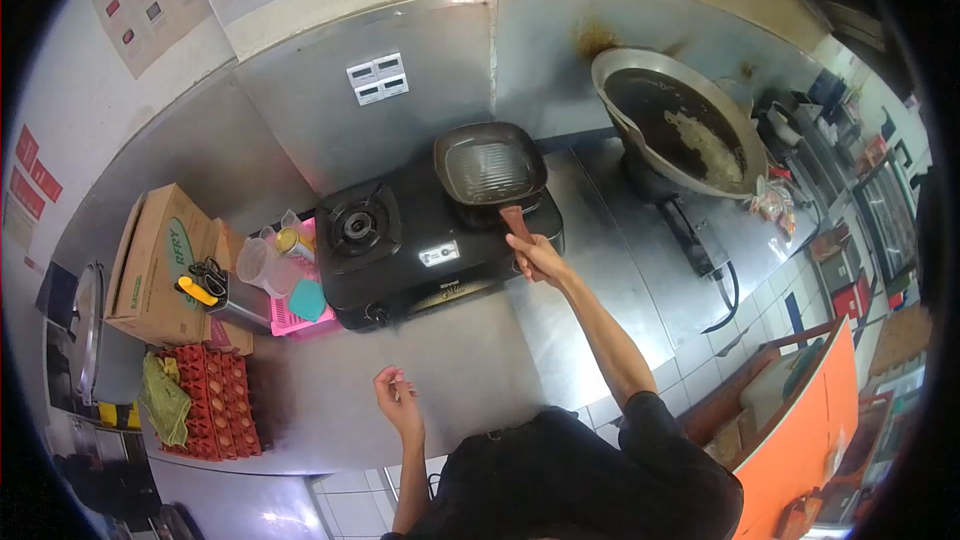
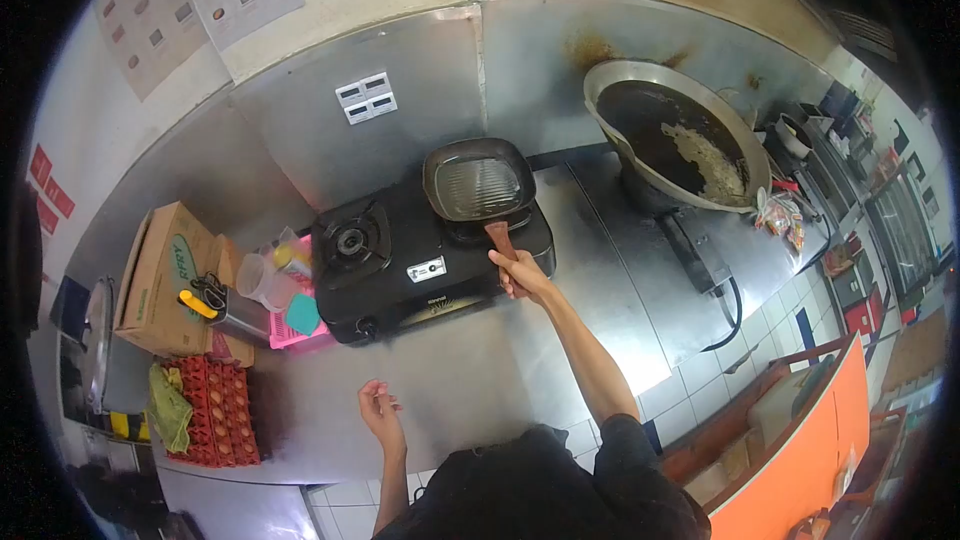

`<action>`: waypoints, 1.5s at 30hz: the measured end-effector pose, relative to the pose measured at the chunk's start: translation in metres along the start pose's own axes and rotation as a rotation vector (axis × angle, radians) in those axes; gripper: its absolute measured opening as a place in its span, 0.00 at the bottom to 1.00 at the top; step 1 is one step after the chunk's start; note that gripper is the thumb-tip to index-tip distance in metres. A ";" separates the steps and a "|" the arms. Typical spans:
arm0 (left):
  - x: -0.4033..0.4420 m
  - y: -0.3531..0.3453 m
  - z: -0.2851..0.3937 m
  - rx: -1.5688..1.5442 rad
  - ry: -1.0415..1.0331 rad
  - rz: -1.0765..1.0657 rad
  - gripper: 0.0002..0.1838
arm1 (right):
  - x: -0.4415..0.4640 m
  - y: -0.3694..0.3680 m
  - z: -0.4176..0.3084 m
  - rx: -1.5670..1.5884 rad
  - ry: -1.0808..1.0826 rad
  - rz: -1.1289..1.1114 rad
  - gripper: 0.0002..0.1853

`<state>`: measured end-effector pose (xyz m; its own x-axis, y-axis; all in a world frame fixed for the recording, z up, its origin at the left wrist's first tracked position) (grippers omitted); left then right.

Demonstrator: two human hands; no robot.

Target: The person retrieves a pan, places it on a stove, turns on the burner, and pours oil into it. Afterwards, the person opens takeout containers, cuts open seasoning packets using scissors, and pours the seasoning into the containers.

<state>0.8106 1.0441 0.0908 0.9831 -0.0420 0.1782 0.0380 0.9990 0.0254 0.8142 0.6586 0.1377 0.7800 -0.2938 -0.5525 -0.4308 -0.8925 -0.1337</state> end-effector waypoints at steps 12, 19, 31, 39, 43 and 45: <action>-0.004 -0.016 -0.016 -0.074 0.044 -0.270 0.10 | 0.003 0.010 0.009 0.060 -0.065 -0.095 0.34; 0.003 -0.167 -0.056 -0.347 0.178 -0.848 0.26 | -0.051 0.035 0.061 -0.078 0.077 0.161 0.38; 0.025 -0.347 -0.009 -0.858 0.660 -0.459 0.15 | -0.356 0.161 0.384 0.492 0.011 0.919 0.17; 0.012 -0.350 0.017 -0.872 0.461 -0.483 0.17 | -0.507 0.213 0.541 0.757 -0.256 1.187 0.15; 0.054 -0.346 -0.037 -0.910 0.606 -0.517 0.24 | -0.527 0.272 0.507 0.733 -0.155 1.165 0.14; 0.050 -0.348 -0.036 -0.907 0.558 -0.458 0.28 | -0.514 0.315 0.502 0.613 -0.126 1.201 0.14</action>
Point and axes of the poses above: each hand's wrist, its own x-axis towards the middle knuckle, its own y-axis out of the back of the hand, z = x × y, the point moved 2 cm from there along x, towards the middle knuckle, and after that the axes turned 12 degrees about -y, right-handed, at the moved point
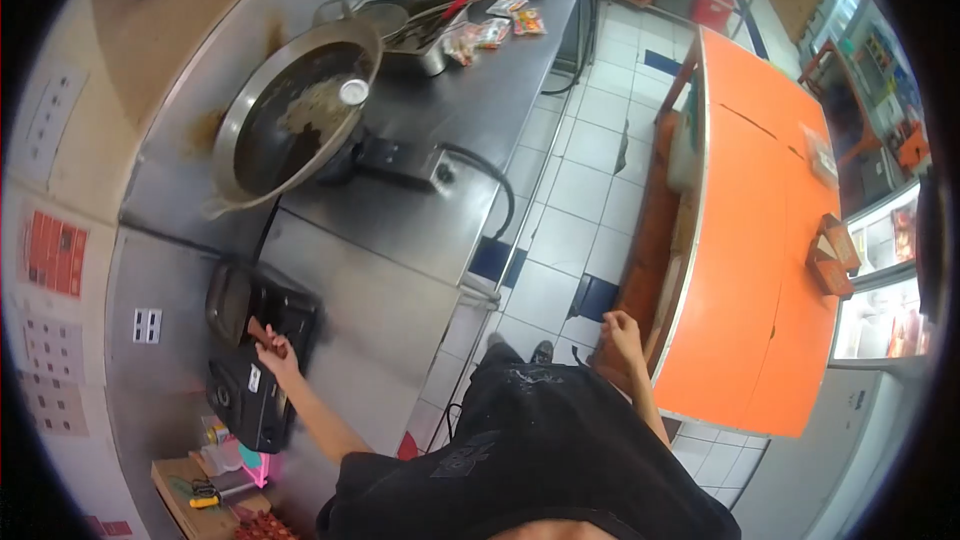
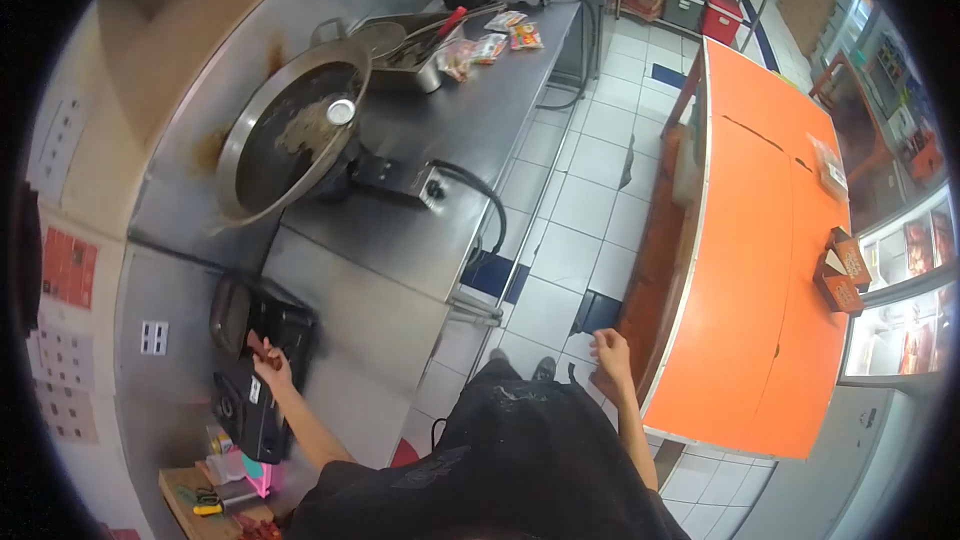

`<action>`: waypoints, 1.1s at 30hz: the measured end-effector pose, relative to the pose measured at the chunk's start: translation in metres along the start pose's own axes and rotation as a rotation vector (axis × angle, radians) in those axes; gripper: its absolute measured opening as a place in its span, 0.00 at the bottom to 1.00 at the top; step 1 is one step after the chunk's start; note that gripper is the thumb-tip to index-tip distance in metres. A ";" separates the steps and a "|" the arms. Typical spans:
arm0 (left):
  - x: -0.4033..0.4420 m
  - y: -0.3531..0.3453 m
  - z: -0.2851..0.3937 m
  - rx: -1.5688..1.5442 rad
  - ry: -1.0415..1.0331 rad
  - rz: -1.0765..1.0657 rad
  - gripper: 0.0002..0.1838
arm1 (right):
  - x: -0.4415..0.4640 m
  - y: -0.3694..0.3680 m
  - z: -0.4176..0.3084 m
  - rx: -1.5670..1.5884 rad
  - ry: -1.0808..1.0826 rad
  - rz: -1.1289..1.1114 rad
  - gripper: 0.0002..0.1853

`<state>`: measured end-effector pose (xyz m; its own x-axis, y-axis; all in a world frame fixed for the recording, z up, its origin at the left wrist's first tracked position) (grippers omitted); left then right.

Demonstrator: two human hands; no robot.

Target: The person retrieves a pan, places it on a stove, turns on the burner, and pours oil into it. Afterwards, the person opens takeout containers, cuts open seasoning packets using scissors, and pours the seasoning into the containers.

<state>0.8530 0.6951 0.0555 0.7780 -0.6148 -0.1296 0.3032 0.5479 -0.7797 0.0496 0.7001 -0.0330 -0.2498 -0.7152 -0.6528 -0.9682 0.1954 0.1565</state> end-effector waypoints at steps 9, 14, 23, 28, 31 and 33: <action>-0.089 0.004 -0.126 0.239 -0.324 0.527 0.25 | 0.132 -0.023 -0.110 -0.308 0.163 -0.086 0.14; -0.198 -0.149 -0.447 0.545 0.277 0.170 0.14 | 0.218 0.015 -0.113 -0.555 0.083 0.052 0.19; -0.276 -0.565 -0.706 0.974 0.243 -1.758 0.15 | 0.342 0.146 -0.168 0.029 -0.158 0.227 0.12; -0.239 -0.651 -0.814 1.080 0.326 -1.779 0.15 | 0.416 0.203 -0.222 0.087 -0.227 0.403 0.10; -0.216 -0.664 -0.901 1.119 0.222 -1.726 0.18 | 0.480 0.236 -0.285 0.078 -0.148 0.433 0.08; -0.210 -0.669 -0.946 1.338 0.234 -1.780 0.21 | 0.543 0.259 -0.321 0.192 -0.143 0.425 0.07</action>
Point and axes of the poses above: each hand's wrist, its own x-axis towards the middle knuckle, its own y-axis out of the back of the hand, z = x × y, the point moved 2 cm from there along x, towards the middle knuckle, and after that the axes turned 12 degrees about -y, right-handed, at the moved point
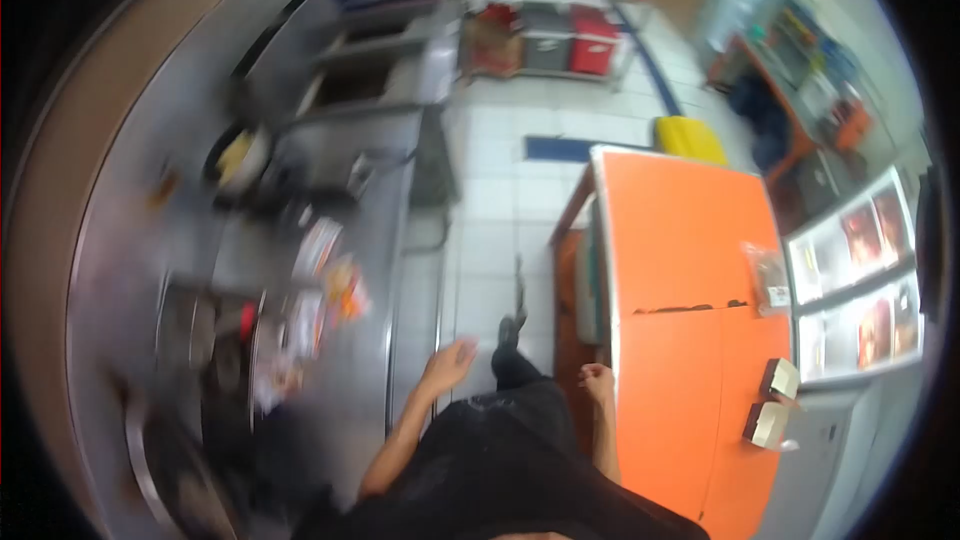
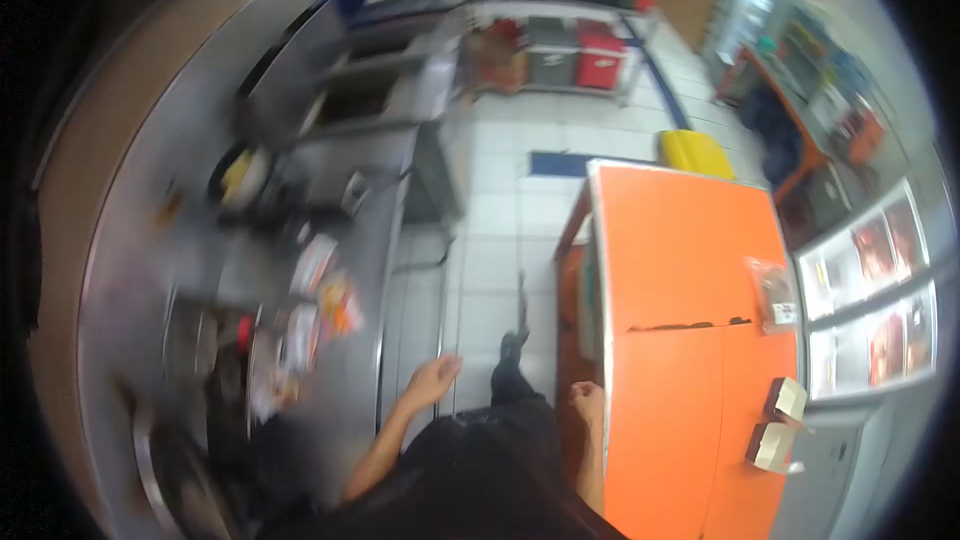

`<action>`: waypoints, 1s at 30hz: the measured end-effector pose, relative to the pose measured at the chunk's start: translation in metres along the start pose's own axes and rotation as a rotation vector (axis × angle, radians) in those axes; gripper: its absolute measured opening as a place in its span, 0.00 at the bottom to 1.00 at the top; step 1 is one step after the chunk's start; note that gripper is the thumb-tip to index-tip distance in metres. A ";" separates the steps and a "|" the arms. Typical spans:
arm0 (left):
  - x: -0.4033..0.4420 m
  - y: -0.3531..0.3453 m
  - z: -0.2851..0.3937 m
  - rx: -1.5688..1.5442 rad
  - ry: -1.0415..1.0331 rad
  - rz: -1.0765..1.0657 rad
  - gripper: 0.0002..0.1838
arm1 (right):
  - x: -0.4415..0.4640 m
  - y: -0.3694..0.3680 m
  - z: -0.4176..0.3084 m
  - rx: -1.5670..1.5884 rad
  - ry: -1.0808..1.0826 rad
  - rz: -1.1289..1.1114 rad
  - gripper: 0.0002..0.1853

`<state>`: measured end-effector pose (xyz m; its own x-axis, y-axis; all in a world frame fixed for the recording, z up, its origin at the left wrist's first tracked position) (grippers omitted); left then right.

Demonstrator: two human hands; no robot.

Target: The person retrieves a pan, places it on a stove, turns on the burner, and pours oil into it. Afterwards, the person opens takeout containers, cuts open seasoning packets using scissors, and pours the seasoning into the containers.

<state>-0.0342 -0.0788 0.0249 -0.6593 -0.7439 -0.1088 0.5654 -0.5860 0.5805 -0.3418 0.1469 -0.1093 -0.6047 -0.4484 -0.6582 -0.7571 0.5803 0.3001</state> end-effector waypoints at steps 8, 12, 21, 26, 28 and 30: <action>0.193 0.031 0.005 -0.023 0.108 -0.155 0.20 | 0.166 -0.080 -0.347 -0.513 0.503 -0.015 0.18; 0.297 0.034 -0.026 -0.337 0.031 -0.430 0.27 | 0.255 -0.137 -0.454 -0.471 0.575 -0.139 0.14; 0.630 0.098 -0.047 -0.157 -0.121 -0.710 0.20 | 0.375 -0.119 -0.486 -0.258 0.264 0.223 0.15; 0.809 0.128 0.000 0.177 -0.380 -0.749 0.20 | 0.302 -0.043 -0.425 0.398 -0.271 0.773 0.24; 0.841 0.131 0.019 0.199 -0.439 -0.711 0.20 | 0.275 0.006 -0.380 0.450 -0.383 1.028 0.19; 0.865 0.138 0.049 0.204 -0.507 -0.582 0.19 | 0.249 0.058 -0.325 0.477 -0.396 1.316 0.17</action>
Point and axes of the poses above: each hand's wrist, its own x-axis towards the middle knuckle, its own y-axis out of the back of the hand, z = x × y, the point moved 2 cm from there along x, towards the middle knuckle, and after that the axes turned 12 degrees about -y, right-handed, at the moved point
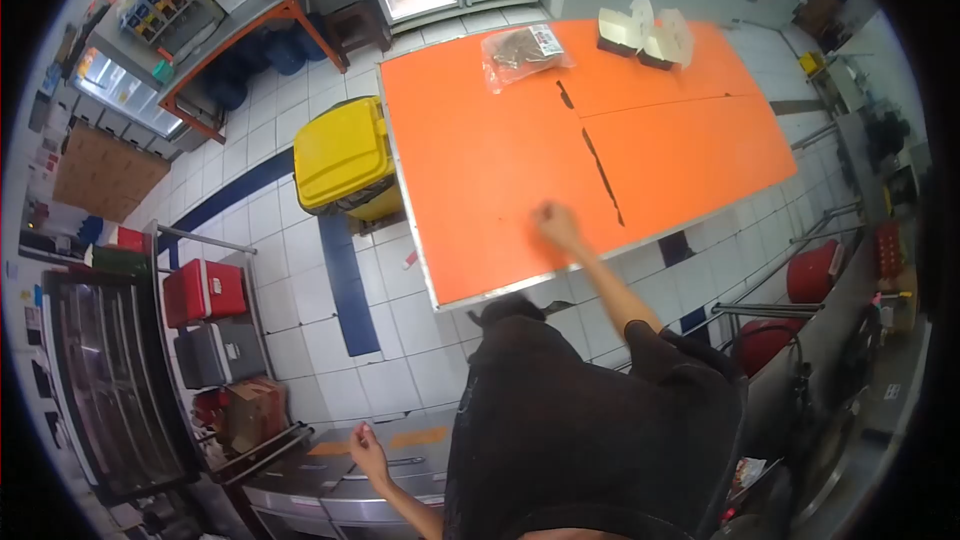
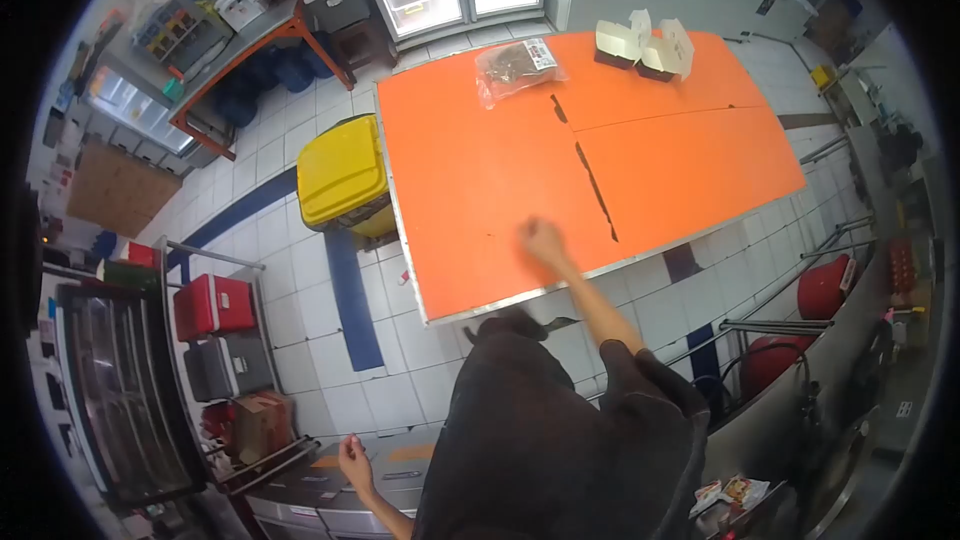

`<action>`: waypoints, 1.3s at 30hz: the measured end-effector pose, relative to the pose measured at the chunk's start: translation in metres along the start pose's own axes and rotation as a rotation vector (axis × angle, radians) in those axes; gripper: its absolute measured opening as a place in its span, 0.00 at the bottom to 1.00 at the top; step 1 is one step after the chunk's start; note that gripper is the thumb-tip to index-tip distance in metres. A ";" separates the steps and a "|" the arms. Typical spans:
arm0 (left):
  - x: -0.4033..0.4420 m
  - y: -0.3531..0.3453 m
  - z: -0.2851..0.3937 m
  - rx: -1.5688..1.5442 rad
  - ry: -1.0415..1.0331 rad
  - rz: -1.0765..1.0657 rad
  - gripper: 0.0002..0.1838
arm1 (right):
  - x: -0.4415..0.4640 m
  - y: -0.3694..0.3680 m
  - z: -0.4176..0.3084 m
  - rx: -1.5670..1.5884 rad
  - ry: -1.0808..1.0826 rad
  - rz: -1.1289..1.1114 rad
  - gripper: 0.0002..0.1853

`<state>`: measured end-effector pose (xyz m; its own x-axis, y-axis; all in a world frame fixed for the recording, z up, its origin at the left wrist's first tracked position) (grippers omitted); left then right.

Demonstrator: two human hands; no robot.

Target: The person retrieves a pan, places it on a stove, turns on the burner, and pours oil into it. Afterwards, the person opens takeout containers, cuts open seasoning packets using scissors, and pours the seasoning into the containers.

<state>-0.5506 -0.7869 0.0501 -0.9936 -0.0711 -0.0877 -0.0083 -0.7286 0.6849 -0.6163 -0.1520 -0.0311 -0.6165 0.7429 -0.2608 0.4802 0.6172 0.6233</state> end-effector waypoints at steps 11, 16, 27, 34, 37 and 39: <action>-0.058 -0.144 -0.049 -0.068 0.542 -0.452 0.19 | 0.386 0.276 0.017 0.080 -0.180 0.718 0.36; -0.034 -0.192 0.054 -0.070 0.721 -0.409 0.19 | 0.501 0.313 0.057 -0.092 -0.226 0.820 0.46; 0.065 -0.216 0.179 -0.041 0.564 -0.326 0.20 | 0.544 0.270 0.069 0.037 -0.159 1.005 0.25; 0.100 -0.282 0.285 -0.029 0.227 -0.387 0.17 | 0.437 0.231 -0.009 0.059 0.170 1.211 0.20; 0.125 -0.290 0.349 -0.088 0.089 -0.346 0.17 | 0.336 0.187 -0.086 0.358 0.149 0.799 0.17; 0.131 -0.287 0.358 -0.175 0.081 -0.197 0.16 | 0.279 0.140 -0.124 0.356 0.348 0.458 0.17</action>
<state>-0.7189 -0.3433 0.1012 -0.9626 0.0344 -0.2688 -0.1736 -0.8399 0.5142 -0.7987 0.1100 0.0752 -0.4385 0.8599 0.2613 0.8802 0.3522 0.3180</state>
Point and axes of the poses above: each hand's wrist, its own x-axis towards the middle knuckle, its own y-axis out of the back of the hand, z = x × y, the point moved 2 cm from there along x, towards the middle knuckle, and after that the axes turned 12 degrees about -y, right-handed, at the moved point
